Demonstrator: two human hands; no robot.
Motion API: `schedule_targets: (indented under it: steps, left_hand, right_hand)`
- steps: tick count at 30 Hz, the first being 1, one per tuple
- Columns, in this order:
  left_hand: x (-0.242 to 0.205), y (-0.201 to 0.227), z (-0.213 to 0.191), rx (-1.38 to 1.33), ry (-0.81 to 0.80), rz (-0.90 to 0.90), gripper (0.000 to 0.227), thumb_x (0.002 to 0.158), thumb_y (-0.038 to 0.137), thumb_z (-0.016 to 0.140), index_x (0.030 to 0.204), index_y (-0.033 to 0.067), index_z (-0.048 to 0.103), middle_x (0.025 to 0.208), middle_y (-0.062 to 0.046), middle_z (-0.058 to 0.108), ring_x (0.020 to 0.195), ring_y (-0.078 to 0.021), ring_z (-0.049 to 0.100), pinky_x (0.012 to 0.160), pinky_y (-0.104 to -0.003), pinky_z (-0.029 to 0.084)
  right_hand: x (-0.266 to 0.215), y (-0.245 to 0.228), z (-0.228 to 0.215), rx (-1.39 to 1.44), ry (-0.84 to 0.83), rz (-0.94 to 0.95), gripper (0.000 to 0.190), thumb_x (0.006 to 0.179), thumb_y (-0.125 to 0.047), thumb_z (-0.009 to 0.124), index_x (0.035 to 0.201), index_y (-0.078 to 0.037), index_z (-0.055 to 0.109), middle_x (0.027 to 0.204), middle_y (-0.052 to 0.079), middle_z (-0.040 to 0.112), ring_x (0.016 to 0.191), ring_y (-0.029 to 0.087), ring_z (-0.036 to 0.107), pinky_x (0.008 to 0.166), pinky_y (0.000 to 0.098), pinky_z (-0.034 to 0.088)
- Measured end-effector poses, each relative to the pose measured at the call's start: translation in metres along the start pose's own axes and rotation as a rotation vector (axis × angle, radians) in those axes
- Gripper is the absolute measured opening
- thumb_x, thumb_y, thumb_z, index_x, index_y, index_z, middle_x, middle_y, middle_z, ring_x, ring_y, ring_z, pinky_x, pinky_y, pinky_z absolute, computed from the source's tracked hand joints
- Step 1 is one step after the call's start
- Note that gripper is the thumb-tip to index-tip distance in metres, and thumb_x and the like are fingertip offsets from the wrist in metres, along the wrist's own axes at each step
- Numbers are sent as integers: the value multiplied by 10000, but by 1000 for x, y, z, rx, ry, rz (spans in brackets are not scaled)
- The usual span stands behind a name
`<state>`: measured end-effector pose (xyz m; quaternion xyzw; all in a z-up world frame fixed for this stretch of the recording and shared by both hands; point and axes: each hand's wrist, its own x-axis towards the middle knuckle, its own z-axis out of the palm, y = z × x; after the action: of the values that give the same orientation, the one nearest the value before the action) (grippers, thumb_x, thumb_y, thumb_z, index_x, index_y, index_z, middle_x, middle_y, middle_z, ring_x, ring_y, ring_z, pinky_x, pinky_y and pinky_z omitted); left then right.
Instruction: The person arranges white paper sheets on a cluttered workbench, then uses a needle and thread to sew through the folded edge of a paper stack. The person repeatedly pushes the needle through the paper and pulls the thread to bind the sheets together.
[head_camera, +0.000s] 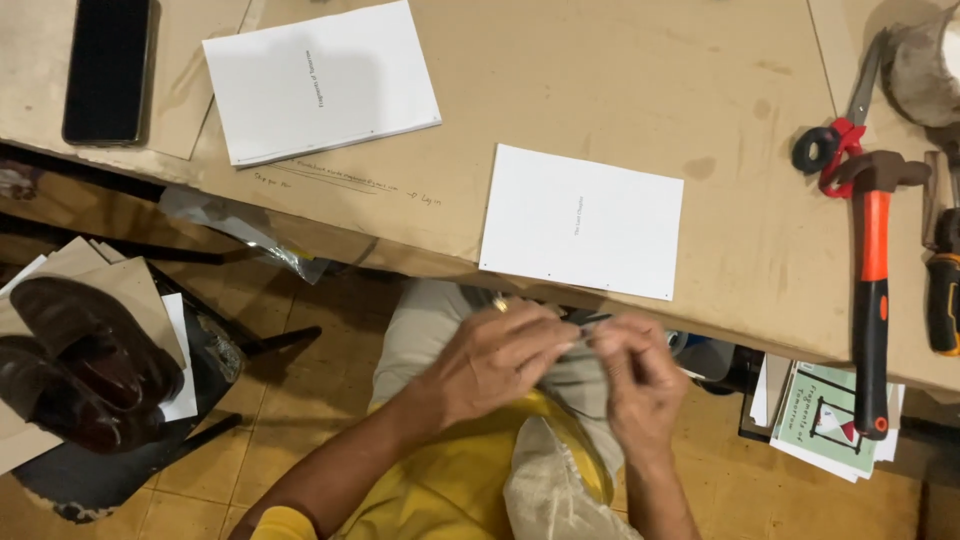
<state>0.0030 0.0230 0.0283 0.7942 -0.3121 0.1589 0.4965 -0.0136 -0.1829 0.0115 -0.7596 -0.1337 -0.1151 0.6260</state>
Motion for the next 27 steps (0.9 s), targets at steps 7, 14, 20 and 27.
schedule_targets:
  steps: [7,14,20,27]
  left_hand:
    - [10,-54,-46,419,-82,67,237,916,207,765,1128,107,730,1105,-96,663,1016,-323,654,784,-482,542]
    - [4,-83,-50,455,-199,94,177,1025,262,605,1083,124,699,1132,-52,633,1077,-294,632,782,-411,515]
    - [6,-83,-51,449,-180,109,126,1012,220,633,1050,132,714,1091,-57,647,1036,-310,651,752,-408,517]
    - [8,-82,-51,480,-138,200,112,1006,152,629,1047,100,719,1036,-91,663,978,-332,651,775,-417,526]
  right_hand:
    - [58,-21,13,-51,228,70,100,1083,-23,596,1097,59,651,888,169,693,825,215,685,859,394,582]
    - [72,-13,27,-69,116,76,122,1078,-42,592,1098,57,660,925,168,721,859,200,714,827,377,603]
    - [73,-14,29,-94,93,81,132,1084,-49,580,1109,57,654,932,158,715,873,187,700,847,371,601]
    - [80,-29,32,-239,-9,-22,111,1052,-8,607,1073,73,681,892,181,718,853,257,744,808,413,615]
